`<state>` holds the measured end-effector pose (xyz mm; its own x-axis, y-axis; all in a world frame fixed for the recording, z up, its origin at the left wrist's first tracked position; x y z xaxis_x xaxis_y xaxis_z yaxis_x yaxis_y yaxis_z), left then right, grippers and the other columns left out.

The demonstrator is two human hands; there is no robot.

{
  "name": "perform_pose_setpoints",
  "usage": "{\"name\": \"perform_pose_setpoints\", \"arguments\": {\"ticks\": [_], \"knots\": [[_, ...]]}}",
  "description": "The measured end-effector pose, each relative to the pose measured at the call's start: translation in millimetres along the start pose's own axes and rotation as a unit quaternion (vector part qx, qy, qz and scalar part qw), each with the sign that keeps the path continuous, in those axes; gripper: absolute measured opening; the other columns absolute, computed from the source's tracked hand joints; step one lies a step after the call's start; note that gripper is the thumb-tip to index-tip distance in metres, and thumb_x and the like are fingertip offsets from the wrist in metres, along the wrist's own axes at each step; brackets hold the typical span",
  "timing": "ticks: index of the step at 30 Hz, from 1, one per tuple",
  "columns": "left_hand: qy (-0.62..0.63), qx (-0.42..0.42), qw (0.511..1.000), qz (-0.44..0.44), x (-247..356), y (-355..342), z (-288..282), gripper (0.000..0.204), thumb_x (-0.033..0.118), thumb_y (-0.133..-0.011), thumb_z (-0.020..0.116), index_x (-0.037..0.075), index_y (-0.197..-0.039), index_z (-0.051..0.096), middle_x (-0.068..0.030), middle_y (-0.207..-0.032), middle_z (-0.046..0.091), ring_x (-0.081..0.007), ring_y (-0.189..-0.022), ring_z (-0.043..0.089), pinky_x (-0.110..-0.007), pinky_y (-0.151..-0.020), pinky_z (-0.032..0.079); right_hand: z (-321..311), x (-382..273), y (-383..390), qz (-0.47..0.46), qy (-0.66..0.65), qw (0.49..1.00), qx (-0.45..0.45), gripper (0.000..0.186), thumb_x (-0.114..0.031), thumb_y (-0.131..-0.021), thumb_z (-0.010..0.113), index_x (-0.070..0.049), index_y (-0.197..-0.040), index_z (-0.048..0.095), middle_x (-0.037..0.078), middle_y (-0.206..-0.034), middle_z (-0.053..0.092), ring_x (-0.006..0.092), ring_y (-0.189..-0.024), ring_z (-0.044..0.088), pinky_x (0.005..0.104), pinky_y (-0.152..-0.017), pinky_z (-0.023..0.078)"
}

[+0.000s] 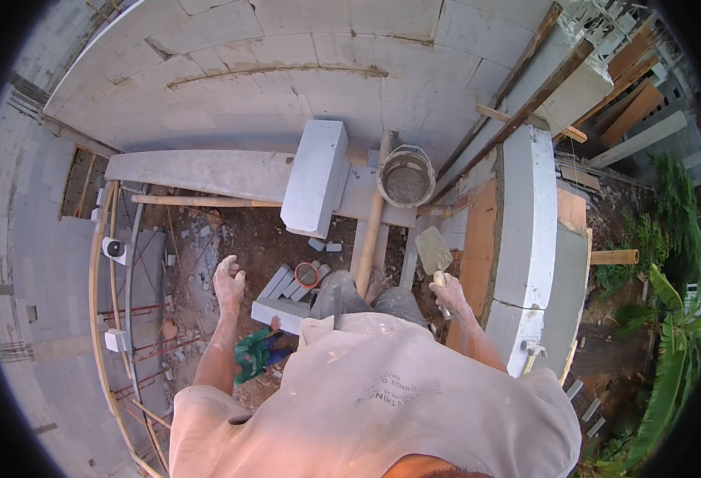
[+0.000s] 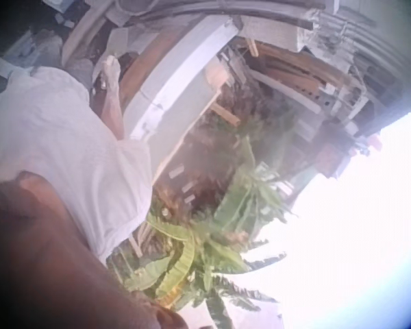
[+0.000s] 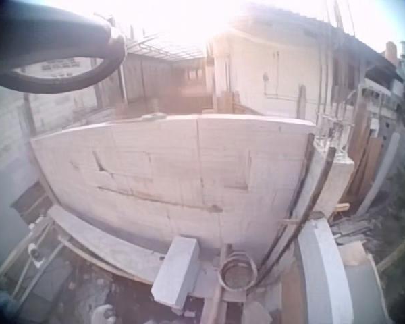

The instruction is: The person scoops wet cement from a bucket with a trowel and applies it to a curved concrete wall section, smoothing the surface along a guide line. The person repeatedly refills the trowel and continues plastering the wall.

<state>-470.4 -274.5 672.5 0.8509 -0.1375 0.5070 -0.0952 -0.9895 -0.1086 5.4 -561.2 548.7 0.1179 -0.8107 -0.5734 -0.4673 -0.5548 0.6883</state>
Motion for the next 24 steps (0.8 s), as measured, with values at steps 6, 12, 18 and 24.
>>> {"name": "perform_pose_setpoints", "arguments": {"ticks": [6,12,18,24], "knots": [[0.083,-0.017,0.991,-0.104,106.5,-146.2,-23.3,0.029,0.027,-0.089,0.067,-0.001,-0.088,0.069,-0.0179,-0.078,0.069,-0.0238,-0.074,0.068,-0.037,-0.070,0.050,-18.3,-10.8,-10.0,0.017,-0.012,1.000,0.011,0.034,-0.020,-0.078,0.067,0.003,-0.100,0.058,0.014,-0.080,0.065,0.0203,-0.056,0.064,0.0350,-0.051,0.052],[0.011,0.154,0.959,0.239,234.0,-329.2,-51.2,0.015,0.013,-0.081,0.069,0.005,-0.093,0.070,-0.0128,-0.095,0.067,-0.0311,-0.096,0.062,-0.041,-0.084,0.048,-26.1,-26.2,-34.8,0.017,-0.039,0.998,0.045,0.035,-0.021,-0.076,0.068,0.003,-0.100,0.059,0.015,-0.080,0.066,0.0221,-0.058,0.065,0.0352,-0.055,0.053],[-0.196,0.182,0.893,0.363,361.4,-535.8,-77.1,0.024,0.012,-0.079,0.068,0.009,-0.102,0.071,-0.0106,-0.105,0.066,-0.0311,-0.101,0.061,-0.044,-0.089,0.048,-37.1,-45.1,-64.7,0.042,-0.078,0.987,0.136,0.039,-0.023,-0.074,0.069,0.003,-0.102,0.059,0.016,-0.078,0.066,0.0222,-0.058,0.066,0.0365,-0.056,0.054],[-0.287,0.191,0.851,0.395,466.4,-707.9,-49.1,0.058,0.029,-0.083,0.068,0.010,-0.135,0.050,-0.0164,-0.139,0.049,-0.0340,-0.126,0.048,-0.045,-0.103,0.042,-64.5,-99.1,-85.5,0.098,-0.078,0.977,0.175,0.044,-0.027,-0.076,0.068,0.000,-0.108,0.057,0.022,-0.098,0.066,0.0377,-0.093,0.065,0.0456,-0.082,0.051]]}}
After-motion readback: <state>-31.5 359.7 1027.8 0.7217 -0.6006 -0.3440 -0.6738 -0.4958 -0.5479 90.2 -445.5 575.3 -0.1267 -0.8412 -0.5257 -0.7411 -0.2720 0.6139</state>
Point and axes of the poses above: each hand's wrist, its own y-axis away from the middle knuckle, its own z-axis out of the palm, x = y × z, the point moved 5 cm from there along -y, towards the middle knuckle
